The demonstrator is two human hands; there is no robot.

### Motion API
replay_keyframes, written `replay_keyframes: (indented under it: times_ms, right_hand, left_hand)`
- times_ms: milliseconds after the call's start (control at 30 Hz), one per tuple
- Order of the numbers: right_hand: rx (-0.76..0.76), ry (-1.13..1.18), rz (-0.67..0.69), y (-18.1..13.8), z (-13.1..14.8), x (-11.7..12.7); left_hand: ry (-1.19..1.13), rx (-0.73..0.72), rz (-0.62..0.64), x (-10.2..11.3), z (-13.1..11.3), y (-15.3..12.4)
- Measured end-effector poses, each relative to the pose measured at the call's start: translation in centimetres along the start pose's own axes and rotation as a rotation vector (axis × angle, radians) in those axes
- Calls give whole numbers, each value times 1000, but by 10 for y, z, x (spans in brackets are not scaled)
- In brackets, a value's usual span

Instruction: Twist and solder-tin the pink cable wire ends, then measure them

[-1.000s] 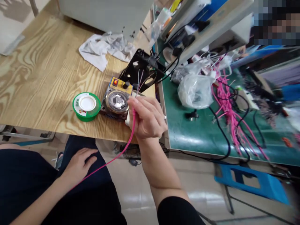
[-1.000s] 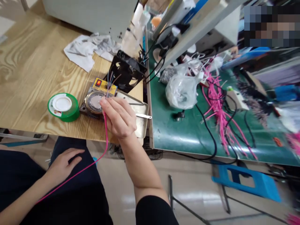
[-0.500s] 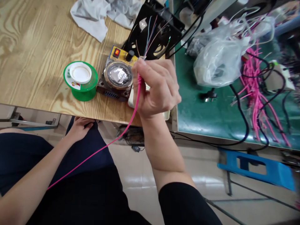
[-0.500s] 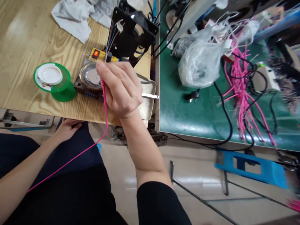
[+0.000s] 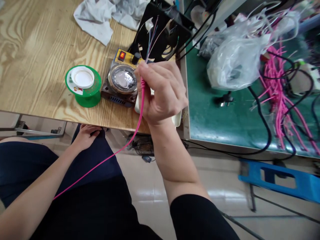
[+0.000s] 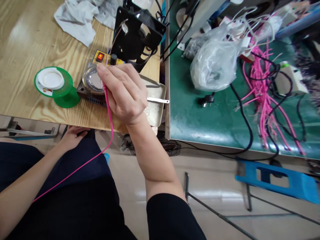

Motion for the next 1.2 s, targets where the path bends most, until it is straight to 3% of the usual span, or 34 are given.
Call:
replay_keyframes:
  times_ms: [133,433,567,633,833,1067,1133,1200]
  right_hand:
    - [-72,103,2,-1,-4,-1]
    - [100,49,70,-4,11,-10]
    - [-70,63,22,-4,-5,-6]
    - [-82,79,22,-4,-5,-6]
    - [231,84,77,-5,26,-11]
    - [99,-31,29,-3,5,-8]
    - [142,-75,14,-3,10,-8]
    - [304,-112,-19,-6,28,-7]
  left_hand:
    - [-3,-2,-6,1,0,-1]
    - [-16,-1,-13,2,0,-1]
    - [-17,6,-14,2,2,-2]
    - [-17,6,-12,2,2,-2]
    - [-21,4,-22,3,1,-2]
    - [-21,3,-25,2,1,-2]
    - [-21,4,-23,2,2,-1]
    - [-21,7,-22,2,2,-2]
Point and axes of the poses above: each hand's wrist, its own y-axis towards the middle knuckle, its own x-axis out of the back of the hand, z = x × y, the point moved 10 cm from there along y, towards the middle knuckle, and after that the axes turned 4 degrees about -x, right-handed, at the moved point
